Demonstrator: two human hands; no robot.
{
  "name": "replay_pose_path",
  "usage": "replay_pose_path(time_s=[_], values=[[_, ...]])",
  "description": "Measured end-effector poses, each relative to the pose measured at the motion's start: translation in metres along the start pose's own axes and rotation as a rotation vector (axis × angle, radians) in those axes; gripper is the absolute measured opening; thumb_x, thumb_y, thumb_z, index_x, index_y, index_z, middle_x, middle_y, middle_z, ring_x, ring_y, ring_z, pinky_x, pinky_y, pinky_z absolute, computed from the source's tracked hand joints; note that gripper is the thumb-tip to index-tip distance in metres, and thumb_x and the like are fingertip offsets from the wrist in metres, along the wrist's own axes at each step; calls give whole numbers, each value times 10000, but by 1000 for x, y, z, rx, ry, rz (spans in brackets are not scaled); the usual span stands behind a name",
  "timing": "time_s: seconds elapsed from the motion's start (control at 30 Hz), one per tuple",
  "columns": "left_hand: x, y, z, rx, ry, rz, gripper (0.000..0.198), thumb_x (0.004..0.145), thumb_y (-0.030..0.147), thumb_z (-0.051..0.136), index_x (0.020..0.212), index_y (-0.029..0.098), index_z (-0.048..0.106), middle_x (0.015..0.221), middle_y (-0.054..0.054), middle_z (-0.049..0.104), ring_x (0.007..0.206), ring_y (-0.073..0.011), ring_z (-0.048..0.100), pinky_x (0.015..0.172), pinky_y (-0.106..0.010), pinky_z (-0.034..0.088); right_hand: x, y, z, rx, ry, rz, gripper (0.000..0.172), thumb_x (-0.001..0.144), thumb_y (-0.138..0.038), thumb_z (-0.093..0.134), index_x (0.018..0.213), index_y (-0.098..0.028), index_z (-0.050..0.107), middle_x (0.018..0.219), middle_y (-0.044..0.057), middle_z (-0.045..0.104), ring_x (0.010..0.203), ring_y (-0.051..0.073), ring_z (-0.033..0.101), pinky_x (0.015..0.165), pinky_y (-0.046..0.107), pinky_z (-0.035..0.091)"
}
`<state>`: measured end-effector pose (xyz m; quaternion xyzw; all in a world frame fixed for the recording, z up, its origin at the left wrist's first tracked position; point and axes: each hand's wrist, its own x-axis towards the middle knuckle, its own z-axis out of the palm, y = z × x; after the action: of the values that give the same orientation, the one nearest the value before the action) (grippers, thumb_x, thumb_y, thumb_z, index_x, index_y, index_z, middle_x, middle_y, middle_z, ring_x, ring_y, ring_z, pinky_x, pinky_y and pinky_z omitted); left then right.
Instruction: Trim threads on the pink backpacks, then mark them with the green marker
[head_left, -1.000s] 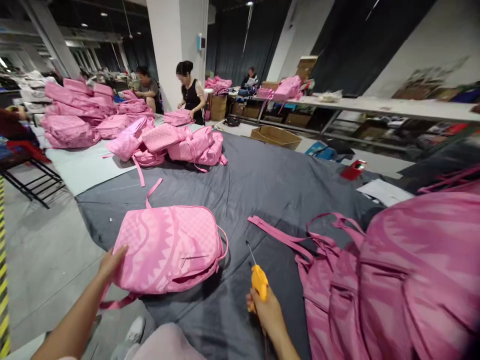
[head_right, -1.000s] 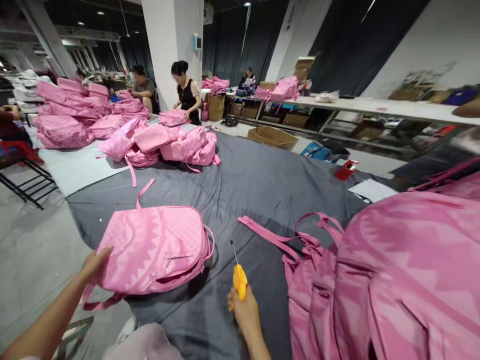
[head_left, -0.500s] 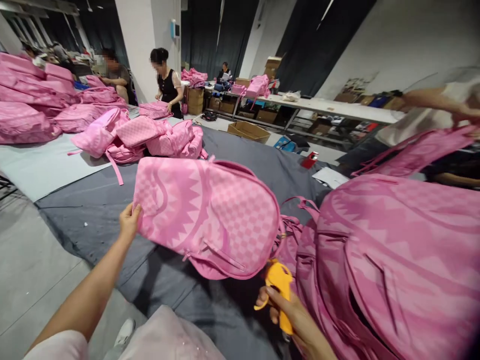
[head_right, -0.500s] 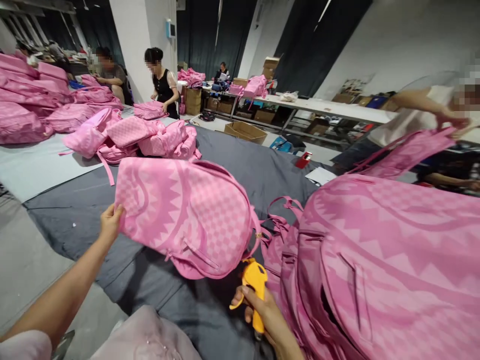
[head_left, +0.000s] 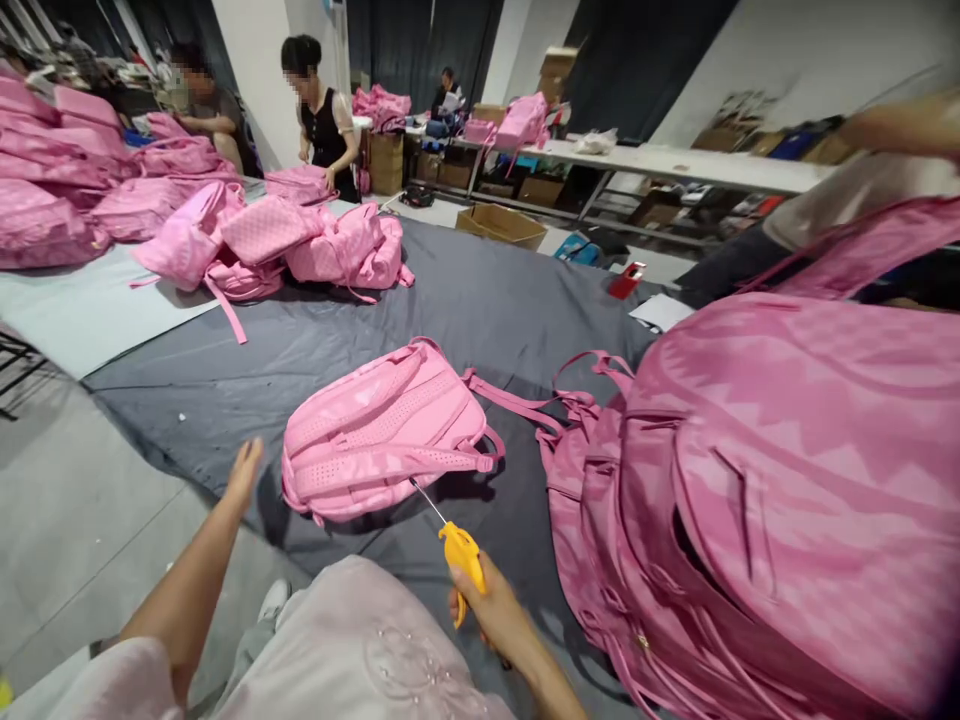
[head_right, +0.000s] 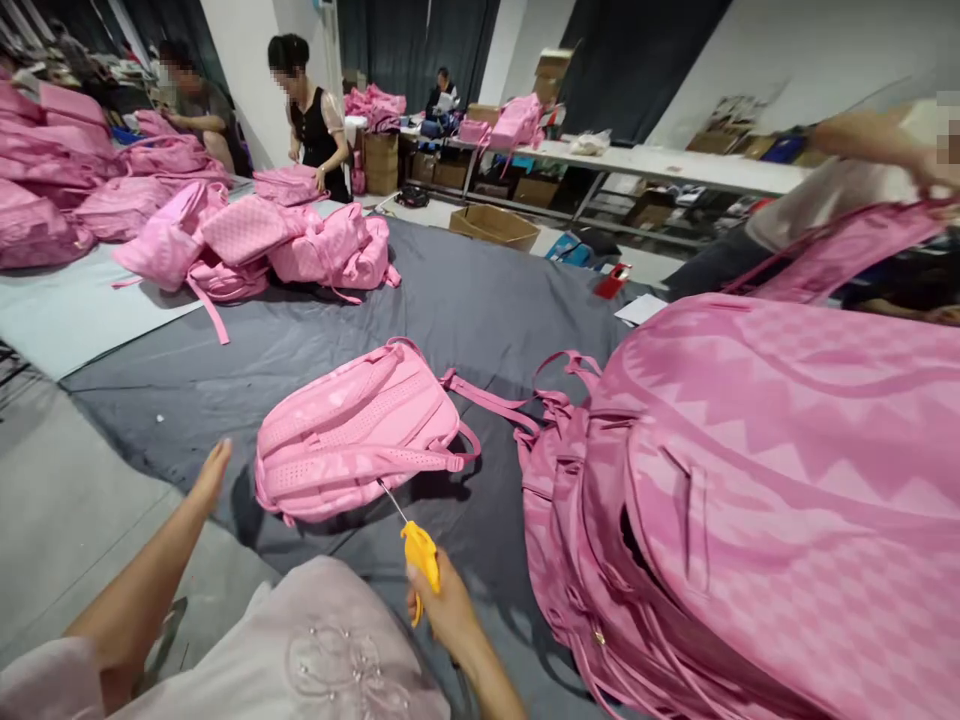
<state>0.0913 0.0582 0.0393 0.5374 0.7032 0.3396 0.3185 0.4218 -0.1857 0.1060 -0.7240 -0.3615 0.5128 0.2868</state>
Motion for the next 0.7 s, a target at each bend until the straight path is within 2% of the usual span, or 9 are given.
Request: replay_pose_path(time_s=[0.07,0.13,0.2,0.3,0.4,0.5,0.57,0.6,0.7], values=[[5,0,4,93,-51,75,625,901,440,653,1448,209,458,1545,-141,408,1420,-329,395,1153,-574,347,4,-9,5,-7,-10,-61,553,796,-709,527,1046,-217,491,646,-5,648,569,198,645,490,287,464],[16,8,21,160,-120,152,841,803,460,751,1518,223,378,1631,-149,278,1523,-365,187,1224,-582,177,4,-24,3,-38,-9,-144,532,845,-701,492,1054,-212,496,702,4,666,610,189,650,577,311,518],[23,19,44,194,-187,198,891,748,415,795,1518,210,395,1618,-169,307,1527,-384,170,1228,-583,130,2,-40,-7,-82,17,-221,526,873,-698,466,1057,-207,502,740,13,674,642,186,655,638,324,541],[3,23,70,181,-258,222,703,795,281,721,1454,182,500,1530,-198,443,1459,-387,341,1209,-572,199,-5,-59,-34,-146,162,-271,579,866,-753,419,1033,-204,495,716,20,661,630,203,658,646,347,553],[-49,12,77,93,-315,226,605,835,257,654,1426,194,539,1460,-174,532,1360,-349,489,1175,-506,317,-13,-72,-64,-198,284,-242,603,878,-771,374,1082,-212,473,707,22,656,618,223,668,638,367,565],[-91,1,70,-66,-346,191,562,902,388,576,1438,228,521,1466,-112,545,1361,-294,499,1167,-440,362,-11,-85,-78,-308,156,-168,543,946,-702,324,1143,-224,487,695,14,650,603,216,672,613,344,554],[-99,1,65,-197,-366,127,568,951,500,461,1439,213,506,1506,-97,507,1393,-267,470,1170,-417,370,3,-102,-78,-449,47,-113,529,990,-643,271,1182,-213,511,684,17,657,581,204,667,587,319,533],[-98,2,63,-264,-395,80,601,969,556,381,1417,179,519,1493,-118,519,1368,-267,500,1149,-420,400,15,-114,-76,-554,42,-90,534,1007,-613,243,1202,-200,521,701,29,675,597,203,675,604,313,529],[-84,4,60,-455,-589,-104,861,951,708,125,1230,62,622,1223,-218,687,1071,-283,702,962,-435,551,58,-151,-64,-881,207,-48,580,1041,-528,171,1275,-130,521,959,149,734,860,246,716,803,365,519]])
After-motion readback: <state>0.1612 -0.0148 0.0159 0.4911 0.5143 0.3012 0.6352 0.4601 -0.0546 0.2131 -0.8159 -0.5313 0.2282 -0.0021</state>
